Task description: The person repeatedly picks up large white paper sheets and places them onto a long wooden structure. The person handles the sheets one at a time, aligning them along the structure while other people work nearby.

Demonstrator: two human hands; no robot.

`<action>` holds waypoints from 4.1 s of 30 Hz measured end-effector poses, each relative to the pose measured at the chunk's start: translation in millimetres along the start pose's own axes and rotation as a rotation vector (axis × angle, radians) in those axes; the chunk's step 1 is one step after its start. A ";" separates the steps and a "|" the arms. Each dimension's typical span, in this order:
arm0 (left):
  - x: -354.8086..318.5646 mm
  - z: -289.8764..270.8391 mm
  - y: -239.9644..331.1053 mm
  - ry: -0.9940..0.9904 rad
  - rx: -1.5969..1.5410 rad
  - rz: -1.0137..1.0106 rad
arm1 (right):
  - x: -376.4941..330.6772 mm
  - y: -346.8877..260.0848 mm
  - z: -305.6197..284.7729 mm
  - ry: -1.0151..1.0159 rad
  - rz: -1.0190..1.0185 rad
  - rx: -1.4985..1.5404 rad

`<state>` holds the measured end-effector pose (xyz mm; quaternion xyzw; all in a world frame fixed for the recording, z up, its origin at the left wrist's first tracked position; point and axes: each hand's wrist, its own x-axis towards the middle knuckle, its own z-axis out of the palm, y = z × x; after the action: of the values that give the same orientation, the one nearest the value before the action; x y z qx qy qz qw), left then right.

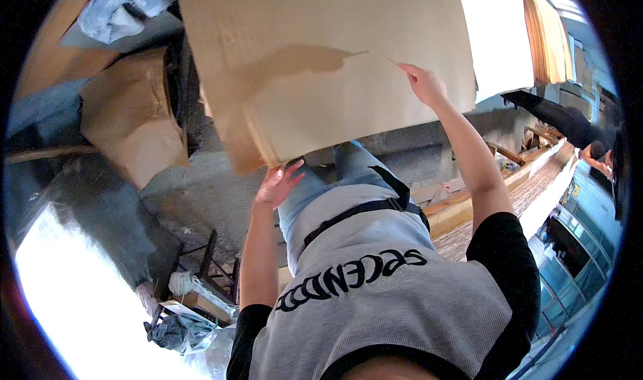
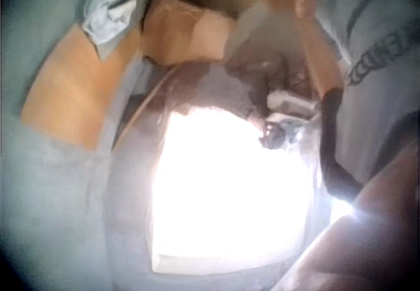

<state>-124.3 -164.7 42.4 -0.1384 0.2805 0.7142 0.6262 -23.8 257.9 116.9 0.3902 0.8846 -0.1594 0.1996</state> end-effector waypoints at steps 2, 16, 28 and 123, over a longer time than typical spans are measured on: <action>19.0 30.5 -36.3 0.123 -0.026 0.063 | -5.9 22.2 -5.6 -0.022 0.028 -0.010; 96.3 62.1 -133.5 0.782 0.023 0.238 | -32.1 145.3 -15.8 -0.018 -0.047 -0.100; 104.0 61.1 -141.7 0.670 -0.268 0.182 | -60.3 184.0 1.2 -0.077 -0.173 -0.219; 127.1 70.8 -144.7 0.689 0.201 -0.024 | -116.0 191.1 123.2 0.029 0.887 1.289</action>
<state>4.7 -11.8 -3.3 -0.3124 0.5422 0.5869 0.5137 219.8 254.4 41.1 0.7481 0.3816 -0.5419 -0.0329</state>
